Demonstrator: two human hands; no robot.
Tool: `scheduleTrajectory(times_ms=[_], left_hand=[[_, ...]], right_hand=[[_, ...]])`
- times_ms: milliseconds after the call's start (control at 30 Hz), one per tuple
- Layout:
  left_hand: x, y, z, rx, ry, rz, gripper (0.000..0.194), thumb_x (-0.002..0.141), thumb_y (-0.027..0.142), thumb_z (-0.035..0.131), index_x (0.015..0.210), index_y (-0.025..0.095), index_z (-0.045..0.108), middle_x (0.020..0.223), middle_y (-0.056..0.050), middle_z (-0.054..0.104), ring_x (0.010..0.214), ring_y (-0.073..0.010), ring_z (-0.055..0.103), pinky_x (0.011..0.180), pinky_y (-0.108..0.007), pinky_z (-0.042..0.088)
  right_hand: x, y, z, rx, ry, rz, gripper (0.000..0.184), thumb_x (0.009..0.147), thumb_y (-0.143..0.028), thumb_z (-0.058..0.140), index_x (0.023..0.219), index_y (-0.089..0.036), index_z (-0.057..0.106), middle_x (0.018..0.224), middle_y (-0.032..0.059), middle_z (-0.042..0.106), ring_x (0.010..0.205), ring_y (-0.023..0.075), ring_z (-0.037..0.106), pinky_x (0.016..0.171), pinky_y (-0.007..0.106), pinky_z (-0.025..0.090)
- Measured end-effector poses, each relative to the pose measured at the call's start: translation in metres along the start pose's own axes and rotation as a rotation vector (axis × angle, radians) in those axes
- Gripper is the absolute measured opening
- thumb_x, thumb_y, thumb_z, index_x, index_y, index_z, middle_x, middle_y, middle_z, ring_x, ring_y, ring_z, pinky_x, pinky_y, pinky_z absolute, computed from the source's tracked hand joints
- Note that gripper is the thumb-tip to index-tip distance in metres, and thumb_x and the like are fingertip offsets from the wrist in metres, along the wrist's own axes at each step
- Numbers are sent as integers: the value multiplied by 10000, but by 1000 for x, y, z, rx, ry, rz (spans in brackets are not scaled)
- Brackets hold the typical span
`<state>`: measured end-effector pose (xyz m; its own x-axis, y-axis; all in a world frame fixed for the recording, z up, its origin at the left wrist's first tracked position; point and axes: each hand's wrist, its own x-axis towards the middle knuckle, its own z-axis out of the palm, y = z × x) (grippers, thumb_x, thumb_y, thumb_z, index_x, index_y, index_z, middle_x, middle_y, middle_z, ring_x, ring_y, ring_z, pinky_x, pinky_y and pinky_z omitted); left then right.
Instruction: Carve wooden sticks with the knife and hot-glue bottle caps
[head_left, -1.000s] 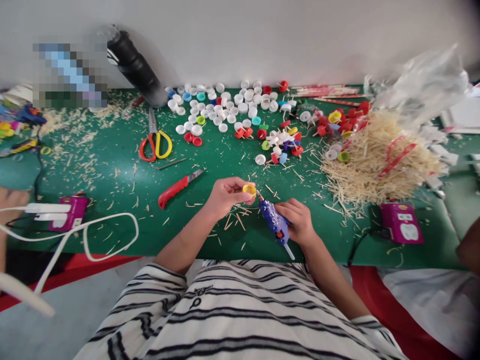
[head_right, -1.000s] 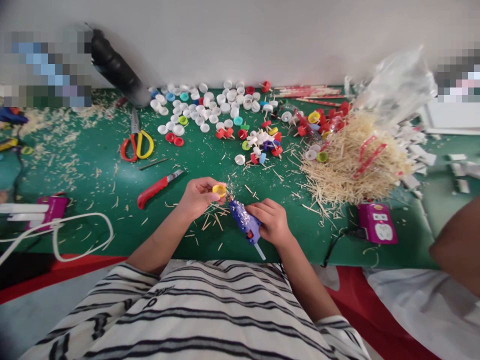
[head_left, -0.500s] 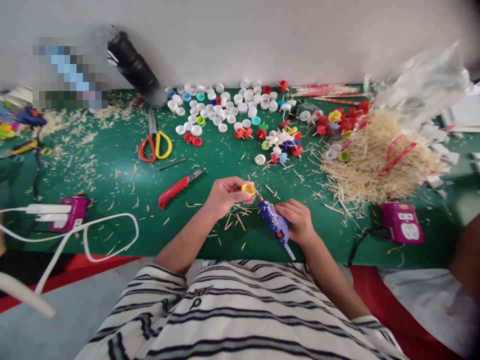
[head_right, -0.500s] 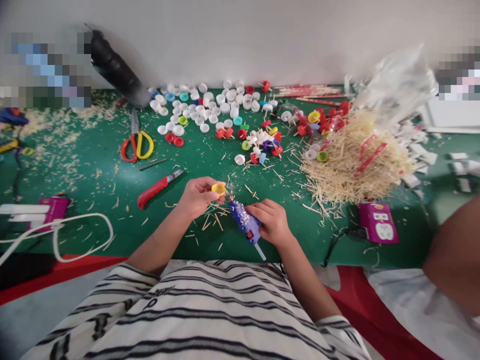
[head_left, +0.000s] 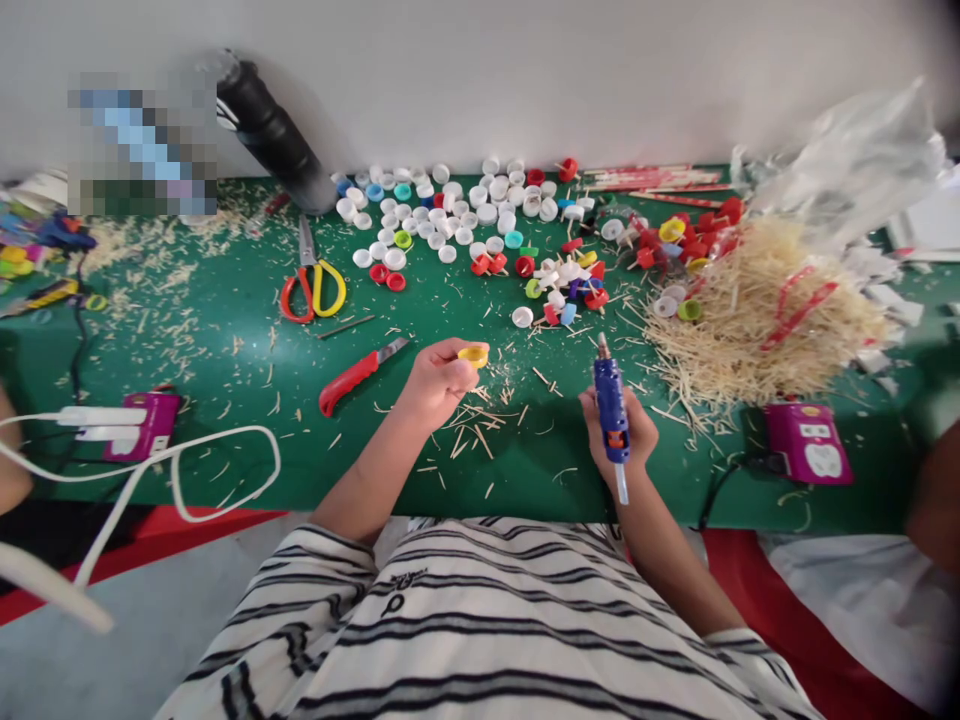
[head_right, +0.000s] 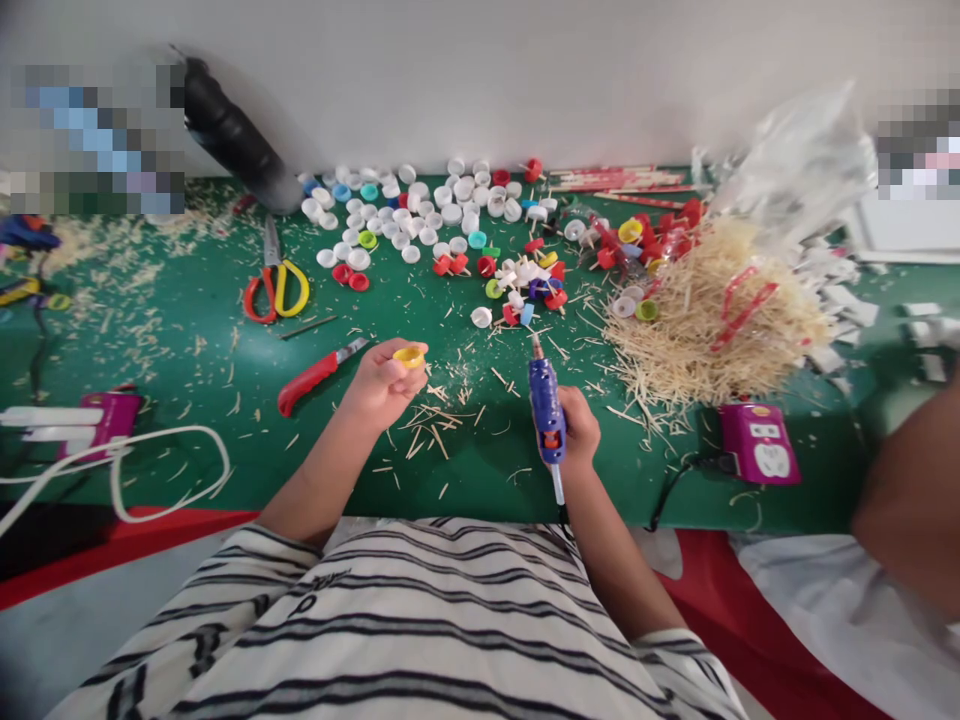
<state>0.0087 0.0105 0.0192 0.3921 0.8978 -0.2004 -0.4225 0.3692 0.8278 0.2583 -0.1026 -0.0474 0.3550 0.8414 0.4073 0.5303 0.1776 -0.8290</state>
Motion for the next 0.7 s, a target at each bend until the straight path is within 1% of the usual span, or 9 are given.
scheduleTrajectory(times_ms=[67,133,200,267,333,400,500,600,700], left_hand=[[-1,0,1,-14,-38,-16,340,557,463,919,807,266,799,460,83,396,423,-22,212,428,-227,183],[-1,-1,0,-25,-59,-18,353,576,486,912,832,270,801,454,89,330,428,-27,183,433,-233,162],[-1,-1,0,-30,-61,-21,378,577,497,912,854,268,794,470,90,329,434,-29,168,432,-238,153],[-1,-1,-1,-18,-48,-23,383,555,463,928,839,258,771,510,82,392,443,-25,185,426,-236,162],[-1,-2,0,5,-38,-15,382,529,399,944,802,237,731,579,68,478,459,-20,254,420,-219,195],[-2,-4,1,33,-33,16,392,510,329,951,776,215,686,667,53,557,501,-21,360,428,-190,262],[-2,-6,3,75,-52,81,417,511,244,944,795,203,641,751,48,613,574,-32,482,470,-160,374],[-3,-8,4,113,-69,138,438,527,172,926,827,204,609,750,62,608,582,-34,517,499,-149,436],[-5,-8,5,164,-55,210,436,561,130,903,872,209,607,750,70,606,589,-34,537,526,-145,473]], right_hand=[[0,-3,4,-28,123,52,155,861,-352,721,938,-225,676,837,26,694,741,195,649,725,378,540],[1,-8,6,-30,186,95,169,845,-339,745,933,-206,690,835,27,711,731,186,668,722,360,554],[3,-12,7,-16,193,118,180,832,-339,759,922,-197,697,831,29,723,719,185,680,714,353,568],[4,-16,7,-5,185,114,171,817,-343,773,877,-204,693,809,24,725,698,181,681,701,349,579],[5,-20,7,2,156,88,158,809,-339,778,817,-216,680,770,18,714,669,175,669,677,344,584],[5,-24,7,27,135,55,156,799,-321,785,779,-218,670,729,10,697,634,168,653,649,339,583],[5,-29,4,85,96,14,152,771,-289,805,765,-207,677,704,4,688,606,161,643,625,329,573],[3,-30,-1,157,-39,48,136,759,-275,814,768,-204,699,731,18,709,642,176,665,644,335,571],[1,-24,-4,316,-193,145,124,766,-279,806,823,-215,717,767,25,719,686,194,680,689,369,567]])
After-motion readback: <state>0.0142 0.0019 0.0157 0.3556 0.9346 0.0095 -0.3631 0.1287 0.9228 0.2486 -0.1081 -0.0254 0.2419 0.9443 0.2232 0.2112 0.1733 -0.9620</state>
